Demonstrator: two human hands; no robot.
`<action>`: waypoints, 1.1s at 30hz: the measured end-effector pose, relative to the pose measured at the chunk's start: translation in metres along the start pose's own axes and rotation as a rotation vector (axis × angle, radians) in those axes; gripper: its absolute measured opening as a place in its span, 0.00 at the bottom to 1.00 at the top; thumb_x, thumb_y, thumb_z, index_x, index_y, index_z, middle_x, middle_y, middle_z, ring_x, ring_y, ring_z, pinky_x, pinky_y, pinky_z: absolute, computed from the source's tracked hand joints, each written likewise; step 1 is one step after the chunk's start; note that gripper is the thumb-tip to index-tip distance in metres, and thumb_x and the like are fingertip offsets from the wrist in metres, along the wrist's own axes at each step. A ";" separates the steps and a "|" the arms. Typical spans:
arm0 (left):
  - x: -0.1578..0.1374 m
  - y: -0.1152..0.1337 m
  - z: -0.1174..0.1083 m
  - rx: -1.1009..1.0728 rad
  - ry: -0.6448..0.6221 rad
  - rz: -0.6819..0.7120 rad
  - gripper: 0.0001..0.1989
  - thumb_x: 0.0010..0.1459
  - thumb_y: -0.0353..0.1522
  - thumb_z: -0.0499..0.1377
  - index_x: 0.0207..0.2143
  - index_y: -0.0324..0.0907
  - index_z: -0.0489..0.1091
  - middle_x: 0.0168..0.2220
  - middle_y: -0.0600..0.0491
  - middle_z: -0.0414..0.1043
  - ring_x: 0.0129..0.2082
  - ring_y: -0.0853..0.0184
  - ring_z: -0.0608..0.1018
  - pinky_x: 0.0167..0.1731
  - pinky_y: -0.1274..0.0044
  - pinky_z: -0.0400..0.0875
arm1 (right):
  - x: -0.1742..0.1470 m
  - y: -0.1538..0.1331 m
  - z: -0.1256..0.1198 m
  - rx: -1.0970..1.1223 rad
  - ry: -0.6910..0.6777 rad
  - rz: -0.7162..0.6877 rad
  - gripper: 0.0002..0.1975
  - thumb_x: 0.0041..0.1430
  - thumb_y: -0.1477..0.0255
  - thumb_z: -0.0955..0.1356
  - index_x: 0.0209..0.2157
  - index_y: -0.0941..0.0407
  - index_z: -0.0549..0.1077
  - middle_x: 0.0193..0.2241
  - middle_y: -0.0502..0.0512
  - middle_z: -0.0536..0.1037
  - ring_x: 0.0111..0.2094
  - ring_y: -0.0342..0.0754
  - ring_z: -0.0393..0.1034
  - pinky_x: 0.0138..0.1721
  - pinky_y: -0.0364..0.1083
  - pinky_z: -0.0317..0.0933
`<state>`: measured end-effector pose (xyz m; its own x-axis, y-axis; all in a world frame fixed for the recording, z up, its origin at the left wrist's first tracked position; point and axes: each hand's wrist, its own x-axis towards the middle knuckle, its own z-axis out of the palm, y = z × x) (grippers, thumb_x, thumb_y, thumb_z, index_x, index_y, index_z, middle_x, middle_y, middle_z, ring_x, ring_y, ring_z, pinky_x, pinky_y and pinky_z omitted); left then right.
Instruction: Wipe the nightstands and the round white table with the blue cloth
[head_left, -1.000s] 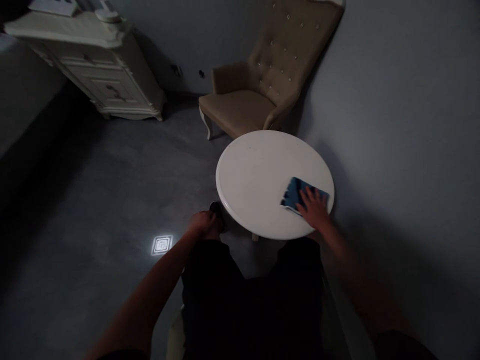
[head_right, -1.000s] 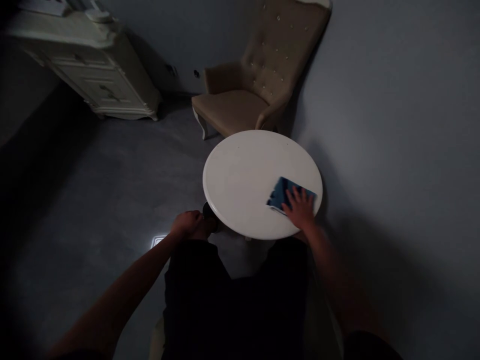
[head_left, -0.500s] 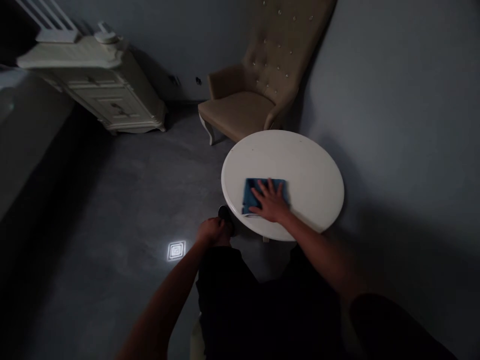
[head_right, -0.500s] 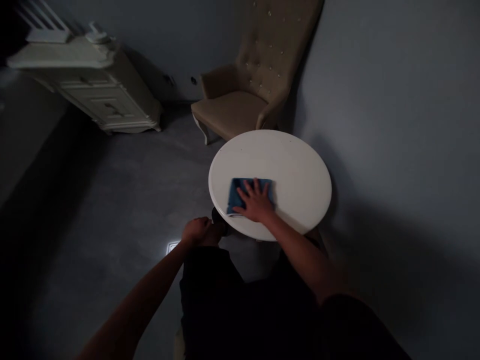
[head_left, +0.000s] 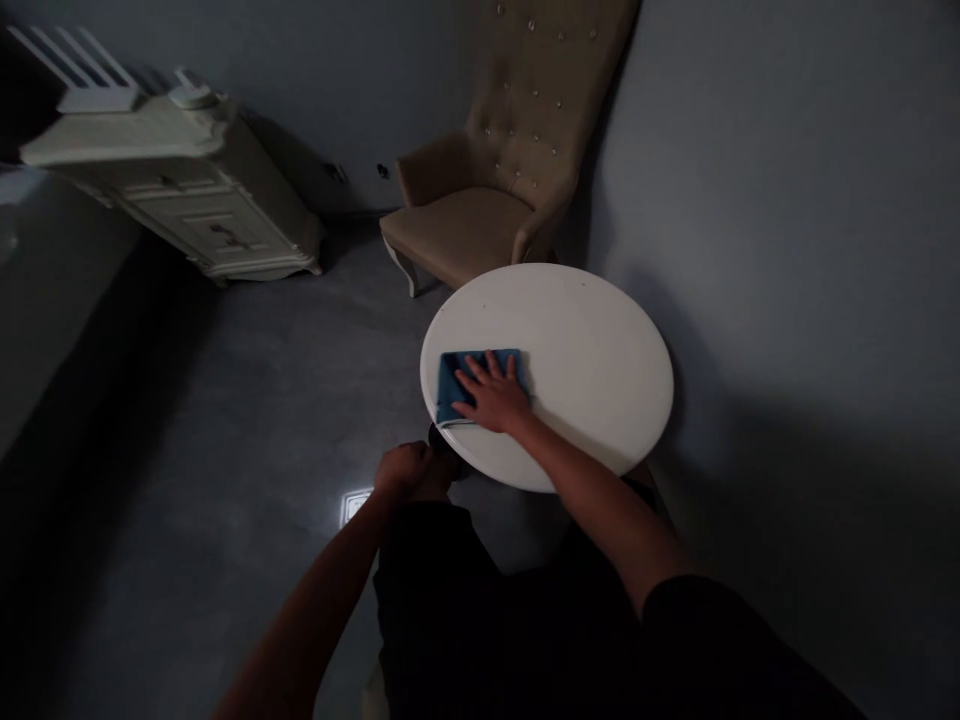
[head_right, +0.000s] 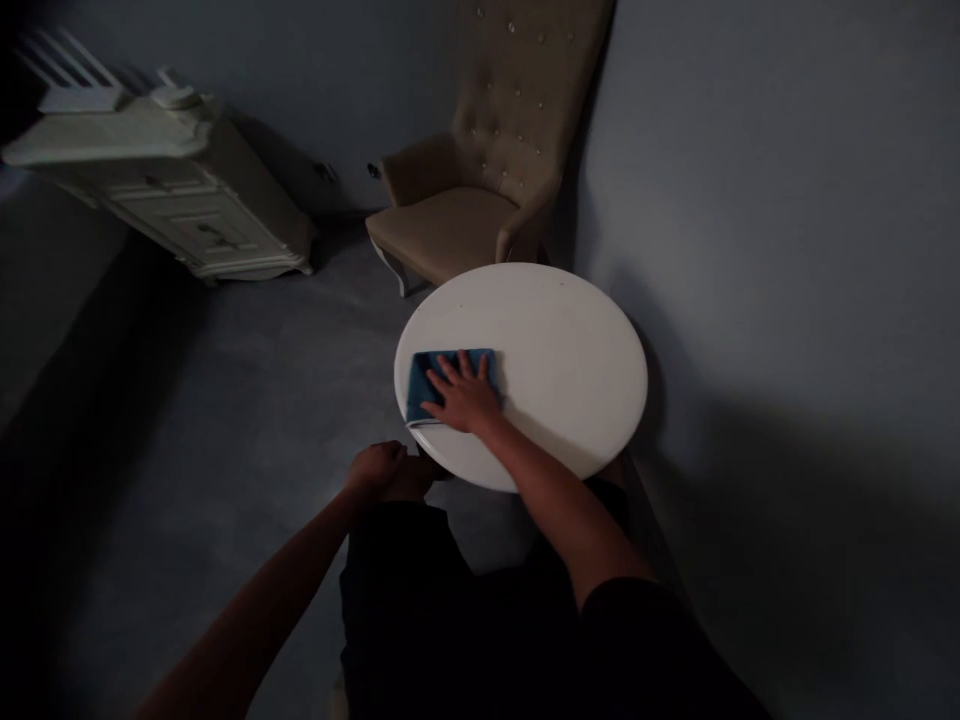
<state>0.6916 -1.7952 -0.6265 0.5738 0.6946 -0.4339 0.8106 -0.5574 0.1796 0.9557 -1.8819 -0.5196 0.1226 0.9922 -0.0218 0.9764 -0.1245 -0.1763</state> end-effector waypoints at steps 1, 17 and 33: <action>-0.001 0.002 0.001 -0.010 0.005 -0.001 0.29 0.81 0.43 0.47 0.51 0.41 0.88 0.54 0.36 0.89 0.56 0.47 0.88 0.55 0.65 0.79 | -0.015 0.029 -0.006 -0.014 -0.011 0.038 0.41 0.84 0.43 0.61 0.85 0.49 0.62 0.88 0.53 0.49 0.87 0.76 0.39 0.82 0.83 0.34; -0.012 -0.002 -0.005 -0.062 -0.017 0.008 0.28 0.82 0.43 0.48 0.54 0.39 0.87 0.57 0.35 0.88 0.57 0.49 0.88 0.55 0.67 0.78 | -0.042 0.115 -0.017 -0.128 -0.037 0.329 0.40 0.85 0.49 0.61 0.86 0.56 0.60 0.88 0.67 0.47 0.86 0.85 0.39 0.77 0.91 0.36; -0.008 -0.010 0.009 -0.022 -0.005 -0.023 0.29 0.82 0.44 0.47 0.51 0.41 0.87 0.56 0.35 0.88 0.57 0.48 0.88 0.54 0.66 0.77 | 0.008 0.067 -0.015 -0.018 0.047 0.148 0.37 0.87 0.50 0.61 0.84 0.55 0.63 0.87 0.62 0.53 0.85 0.78 0.43 0.80 0.84 0.36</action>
<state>0.6782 -1.7991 -0.6330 0.5548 0.7048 -0.4421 0.8257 -0.5314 0.1890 1.0243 -1.8823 -0.5163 0.2733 0.9619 0.0003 0.9500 -0.2698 -0.1569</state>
